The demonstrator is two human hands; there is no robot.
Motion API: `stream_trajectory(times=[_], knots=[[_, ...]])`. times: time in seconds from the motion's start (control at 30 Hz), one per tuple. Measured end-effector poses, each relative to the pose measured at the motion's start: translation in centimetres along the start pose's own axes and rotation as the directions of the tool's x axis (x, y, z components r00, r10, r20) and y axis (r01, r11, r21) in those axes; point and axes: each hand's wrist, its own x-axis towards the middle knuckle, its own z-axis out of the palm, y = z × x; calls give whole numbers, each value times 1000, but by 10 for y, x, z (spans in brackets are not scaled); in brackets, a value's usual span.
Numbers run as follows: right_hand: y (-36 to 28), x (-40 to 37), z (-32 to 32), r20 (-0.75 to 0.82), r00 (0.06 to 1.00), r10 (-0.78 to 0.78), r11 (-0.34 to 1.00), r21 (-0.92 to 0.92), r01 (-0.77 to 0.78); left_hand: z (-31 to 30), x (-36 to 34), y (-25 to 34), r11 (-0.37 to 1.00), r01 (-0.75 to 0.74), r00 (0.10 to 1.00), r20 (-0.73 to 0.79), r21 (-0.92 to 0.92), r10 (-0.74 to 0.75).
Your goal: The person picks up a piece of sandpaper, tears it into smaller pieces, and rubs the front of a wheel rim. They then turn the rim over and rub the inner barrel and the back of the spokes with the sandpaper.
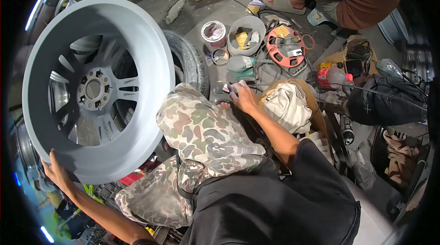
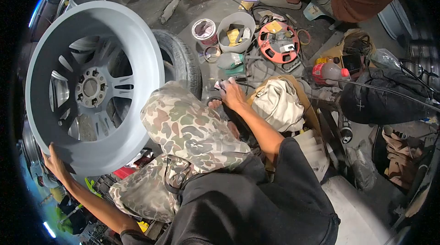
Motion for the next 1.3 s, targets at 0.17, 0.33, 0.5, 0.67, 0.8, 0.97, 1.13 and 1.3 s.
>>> stream_trajectory(times=[0.17,0.33,0.5,0.67,0.8,0.97,1.13,1.3], knots=[[44,-15,-36,47,999,9,955,-296,6,-3,4,-12,997,70,998,10,-34,-69],[63,-24,-28,32,999,29,923,-384,-15,-9,8,-17,998,67,998,18,-9,-67],[50,-31,-44,33,998,45,952,-304,-33,-10,4,-15,999,28,999,33,-34,-26],[45,-8,-49,120,976,184,959,-242,-151,3,-11,17,993,80,997,-10,-90,-81],[19,27,-81,-194,981,-3,999,-40,-5,5,-14,21,994,89,996,-28,-57,-90],[-12,91,-104,-382,710,-592,785,-469,403,5,-16,21,994,97,994,-37,-52,-99],[12,160,-87,-38,782,-622,586,-685,433,0,-18,16,992,120,992,-38,-44,-121],[-9,196,-131,73,822,-564,435,-821,371,9,-26,39,989,128,988,-74,-77,-133]])
